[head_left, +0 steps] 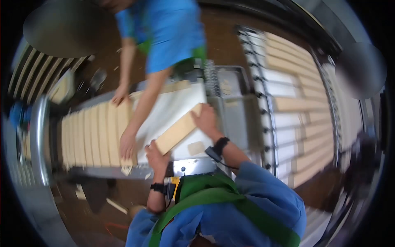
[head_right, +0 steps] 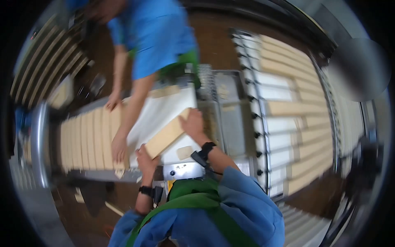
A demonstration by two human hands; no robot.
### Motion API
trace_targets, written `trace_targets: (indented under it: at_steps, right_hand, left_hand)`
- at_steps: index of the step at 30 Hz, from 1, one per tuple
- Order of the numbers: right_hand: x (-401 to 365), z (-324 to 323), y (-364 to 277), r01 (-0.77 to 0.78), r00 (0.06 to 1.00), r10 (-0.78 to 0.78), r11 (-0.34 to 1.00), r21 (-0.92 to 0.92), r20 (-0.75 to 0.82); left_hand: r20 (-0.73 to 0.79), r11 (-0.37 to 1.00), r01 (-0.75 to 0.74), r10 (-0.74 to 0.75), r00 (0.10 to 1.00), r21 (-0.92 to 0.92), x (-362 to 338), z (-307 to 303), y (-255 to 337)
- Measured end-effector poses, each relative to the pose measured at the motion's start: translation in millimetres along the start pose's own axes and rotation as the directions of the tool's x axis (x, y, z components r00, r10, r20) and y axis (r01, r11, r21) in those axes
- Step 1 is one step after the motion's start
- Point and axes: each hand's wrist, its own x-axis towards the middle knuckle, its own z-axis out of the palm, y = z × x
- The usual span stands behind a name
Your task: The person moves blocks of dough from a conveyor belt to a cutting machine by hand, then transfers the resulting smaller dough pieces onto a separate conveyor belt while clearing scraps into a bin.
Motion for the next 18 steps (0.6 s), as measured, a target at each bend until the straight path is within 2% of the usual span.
trace_targets:
  at_steps: [1,2,4,7,9,11,12,13,15,18]
  right_hand:
    - [-13,-11,5,-0.056,0.998,0.057,0.998,0.04,-0.016]
    - [-25,-26,14,-0.047,0.99,0.059,0.994,0.094,-0.129]
    - [-42,-76,39,-0.066,0.954,0.112,0.983,0.169,-0.277]
    - [-56,-149,103,-0.168,0.816,0.204,0.979,0.115,-0.541]
    - [-64,-210,150,-0.184,0.758,0.243,0.97,0.159,-0.605]
    - [-71,-256,209,-0.262,0.648,0.307,0.949,0.175,-0.697]
    - [-74,-276,239,-0.246,0.612,0.3,0.952,0.184,-0.731]
    - [-77,-292,270,-0.3,0.571,0.315,0.94,0.165,-0.758]
    - [-82,-320,327,-0.429,0.58,0.39,0.893,0.139,-0.715]
    - [-82,-342,400,-0.538,0.631,0.435,0.842,0.041,-0.642]
  left_hand:
    - [-0.077,0.999,-0.033,0.033,0.996,0.004,-6,6,6]
    - [-0.132,0.996,-0.091,0.092,0.987,0.015,-15,6,26]
    - [-0.15,0.976,-0.213,0.205,0.967,-0.039,-31,16,67]
    - [-0.179,0.908,-0.412,0.394,0.902,-0.08,-51,49,145]
    - [-0.134,0.852,-0.511,0.496,0.858,-0.119,-67,69,200]
    - [-0.102,0.774,-0.625,0.616,0.781,-0.104,-86,91,258]
    - [-0.103,0.718,-0.689,0.681,0.725,-0.097,-96,102,285]
    - [-0.065,0.695,-0.714,0.711,0.7,-0.088,-106,112,310]
    - [0.012,0.646,-0.759,0.762,0.647,-0.073,-125,129,355]
    - [0.18,0.651,-0.75,0.756,0.629,-0.113,-145,147,409]
